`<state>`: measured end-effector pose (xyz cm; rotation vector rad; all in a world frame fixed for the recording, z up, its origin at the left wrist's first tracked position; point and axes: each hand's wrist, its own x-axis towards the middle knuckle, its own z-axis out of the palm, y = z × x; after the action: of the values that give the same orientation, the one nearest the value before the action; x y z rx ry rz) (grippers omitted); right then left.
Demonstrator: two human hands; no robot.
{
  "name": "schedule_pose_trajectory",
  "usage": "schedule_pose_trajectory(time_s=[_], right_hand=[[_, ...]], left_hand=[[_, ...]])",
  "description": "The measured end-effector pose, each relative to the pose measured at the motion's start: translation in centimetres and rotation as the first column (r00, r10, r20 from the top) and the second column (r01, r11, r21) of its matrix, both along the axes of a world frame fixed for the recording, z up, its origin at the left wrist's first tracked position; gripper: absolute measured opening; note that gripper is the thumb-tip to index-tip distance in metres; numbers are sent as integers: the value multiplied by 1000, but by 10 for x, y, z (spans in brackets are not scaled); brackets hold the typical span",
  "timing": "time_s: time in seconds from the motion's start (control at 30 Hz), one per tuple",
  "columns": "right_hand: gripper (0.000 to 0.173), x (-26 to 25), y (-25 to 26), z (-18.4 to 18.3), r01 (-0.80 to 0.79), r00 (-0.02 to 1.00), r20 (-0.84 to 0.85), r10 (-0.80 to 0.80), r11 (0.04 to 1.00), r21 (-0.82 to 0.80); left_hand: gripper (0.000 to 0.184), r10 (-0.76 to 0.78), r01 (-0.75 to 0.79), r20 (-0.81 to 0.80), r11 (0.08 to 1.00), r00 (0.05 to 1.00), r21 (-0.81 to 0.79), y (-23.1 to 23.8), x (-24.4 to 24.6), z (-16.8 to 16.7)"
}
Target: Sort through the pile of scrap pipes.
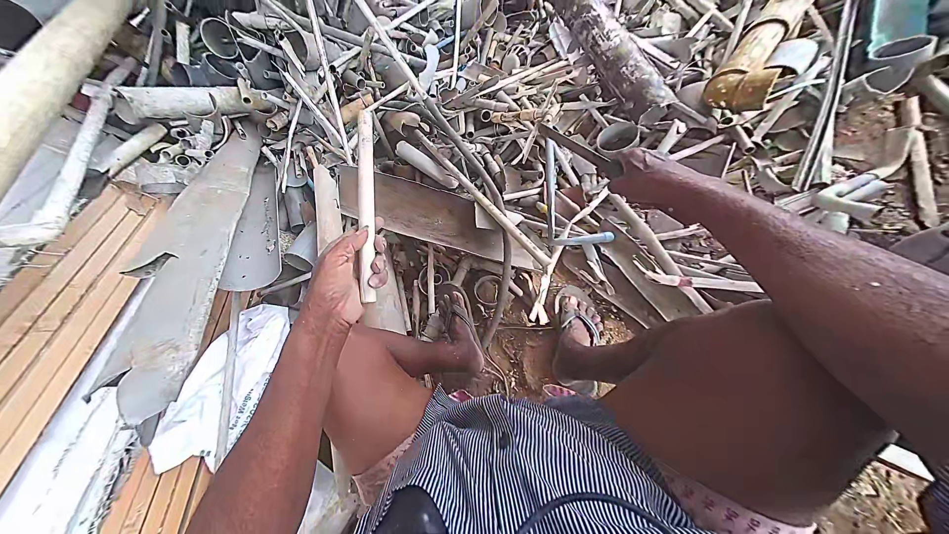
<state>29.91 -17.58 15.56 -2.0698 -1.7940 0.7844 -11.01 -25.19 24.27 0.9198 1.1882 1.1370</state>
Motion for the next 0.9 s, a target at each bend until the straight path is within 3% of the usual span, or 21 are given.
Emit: schedule_pose_trajectory(time_s=[0.2,0.4,0.73,0.9], right_hand=[[20,18,-9,-3,81,996,22,-81,997,-11],[19,16,-4,-6,52,997,55,-51,999,-10],[14,5,-5,-16,-36,989,142,49,995,-90],[19,8,-12,-16,-37,988,146,53,993,-108]], left_hand=[[32,10,-10,14,1000,1000,-9,25,27,-2],[29,78,-79,-13,996,997,-43,35,22,-2],[26,35,-33,31,998,999,-57,52,30,-12],[27,40,-39,17,996,999,-82,57,29,-17]])
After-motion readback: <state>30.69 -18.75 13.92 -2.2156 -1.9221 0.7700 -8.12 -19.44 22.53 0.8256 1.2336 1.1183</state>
